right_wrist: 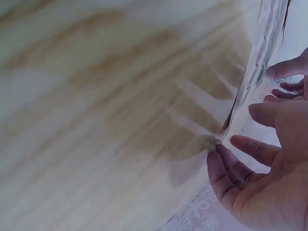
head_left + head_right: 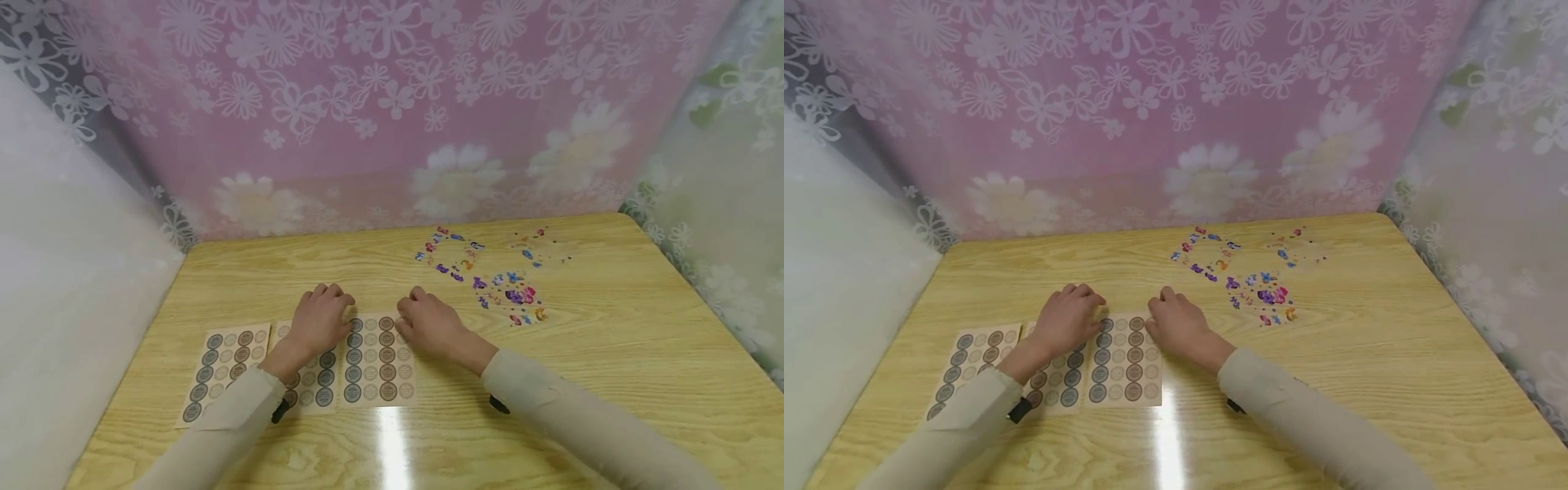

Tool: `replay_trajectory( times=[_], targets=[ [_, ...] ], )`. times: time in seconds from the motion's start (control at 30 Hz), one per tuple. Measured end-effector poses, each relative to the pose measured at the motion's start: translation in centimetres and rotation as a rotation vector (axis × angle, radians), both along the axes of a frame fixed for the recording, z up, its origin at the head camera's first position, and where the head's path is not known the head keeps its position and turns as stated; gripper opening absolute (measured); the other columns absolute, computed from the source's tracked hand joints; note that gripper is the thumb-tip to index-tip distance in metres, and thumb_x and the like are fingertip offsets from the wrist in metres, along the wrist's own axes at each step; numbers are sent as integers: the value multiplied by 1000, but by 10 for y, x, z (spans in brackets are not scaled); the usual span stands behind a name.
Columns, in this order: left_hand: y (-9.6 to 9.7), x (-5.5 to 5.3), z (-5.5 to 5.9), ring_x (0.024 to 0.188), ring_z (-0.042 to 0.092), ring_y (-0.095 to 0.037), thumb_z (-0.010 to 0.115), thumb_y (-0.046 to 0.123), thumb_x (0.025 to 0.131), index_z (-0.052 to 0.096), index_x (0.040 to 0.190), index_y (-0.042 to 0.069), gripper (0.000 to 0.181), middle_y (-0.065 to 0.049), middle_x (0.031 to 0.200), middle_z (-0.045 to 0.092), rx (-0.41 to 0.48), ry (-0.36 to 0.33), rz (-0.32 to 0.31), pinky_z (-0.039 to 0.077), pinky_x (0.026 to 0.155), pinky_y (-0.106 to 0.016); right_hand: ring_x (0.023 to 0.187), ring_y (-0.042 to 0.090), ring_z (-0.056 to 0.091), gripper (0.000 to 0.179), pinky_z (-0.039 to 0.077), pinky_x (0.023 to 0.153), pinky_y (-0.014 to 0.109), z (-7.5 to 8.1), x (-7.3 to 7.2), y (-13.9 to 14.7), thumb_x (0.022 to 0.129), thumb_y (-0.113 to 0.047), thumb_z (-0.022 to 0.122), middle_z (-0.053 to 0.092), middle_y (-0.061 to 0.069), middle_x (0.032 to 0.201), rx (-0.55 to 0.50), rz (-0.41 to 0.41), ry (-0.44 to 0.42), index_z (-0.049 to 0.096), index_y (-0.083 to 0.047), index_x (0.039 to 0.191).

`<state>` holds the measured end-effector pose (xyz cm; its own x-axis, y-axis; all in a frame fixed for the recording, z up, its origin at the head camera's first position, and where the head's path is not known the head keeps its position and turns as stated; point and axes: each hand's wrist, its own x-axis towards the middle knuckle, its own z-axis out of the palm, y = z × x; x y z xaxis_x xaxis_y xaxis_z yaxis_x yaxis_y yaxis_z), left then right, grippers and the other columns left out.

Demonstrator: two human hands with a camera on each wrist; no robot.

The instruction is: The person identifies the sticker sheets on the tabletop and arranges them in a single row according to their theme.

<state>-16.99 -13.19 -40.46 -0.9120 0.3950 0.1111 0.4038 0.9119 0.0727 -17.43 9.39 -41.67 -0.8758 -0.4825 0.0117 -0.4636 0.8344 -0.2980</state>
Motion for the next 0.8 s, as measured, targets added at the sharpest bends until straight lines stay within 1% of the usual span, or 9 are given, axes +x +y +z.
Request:
replay_trajectory(
  times=[0.07,0.17,0.33,0.43,0.53,0.63,0.73,0.8],
  targets=[
    [1,-1,0,101,54,-29,70,24,84,68,113,12,31,-7,108,60,-2,27,-1,45,85,-48,88,19,53,34,49,71,33,3,0,3,96,-34,56,54,5,109,17,-16,-14,63,-11,121],
    [3,-2,0,101,56,-29,65,25,89,67,115,11,29,-9,111,60,29,62,-1,46,83,-48,98,22,55,40,51,78,38,7,-1,8,97,-38,54,55,6,116,29,-24,-12,61,-12,126],
    [7,-5,4,108,54,-32,62,29,93,62,122,9,36,-12,121,57,110,98,-18,45,85,-51,114,26,53,42,48,88,43,15,-7,24,98,-40,51,54,7,127,26,15,15,59,-13,129],
    [11,-8,7,115,51,-35,61,32,93,58,128,9,42,-14,130,53,133,100,-31,44,89,-52,123,30,48,45,43,96,46,19,-13,36,99,-42,49,50,10,136,30,31,27,57,-13,133],
    [16,-11,11,121,47,-37,59,33,94,55,133,9,45,-17,136,49,140,95,-38,41,93,-54,131,34,40,49,36,102,50,24,-19,47,99,-43,47,42,13,144,36,37,35,53,-13,137],
    [21,-14,13,126,43,-37,56,37,96,52,137,11,49,-17,140,45,127,89,-50,39,96,-54,135,35,32,52,29,106,51,29,-23,57,100,-44,46,35,15,149,52,40,49,48,-13,142],
    [26,-18,15,131,38,-36,51,41,97,49,140,12,52,-17,144,41,102,76,-65,35,100,-54,138,36,25,54,23,110,50,34,-25,67,100,-44,45,30,17,151,78,40,66,43,-13,145],
    [29,-20,16,133,35,-36,48,44,98,47,142,14,54,-17,145,39,83,69,-68,33,101,-54,139,37,23,55,21,110,49,36,-26,74,101,-44,44,28,17,152,90,35,70,41,-13,146]
  ],
)
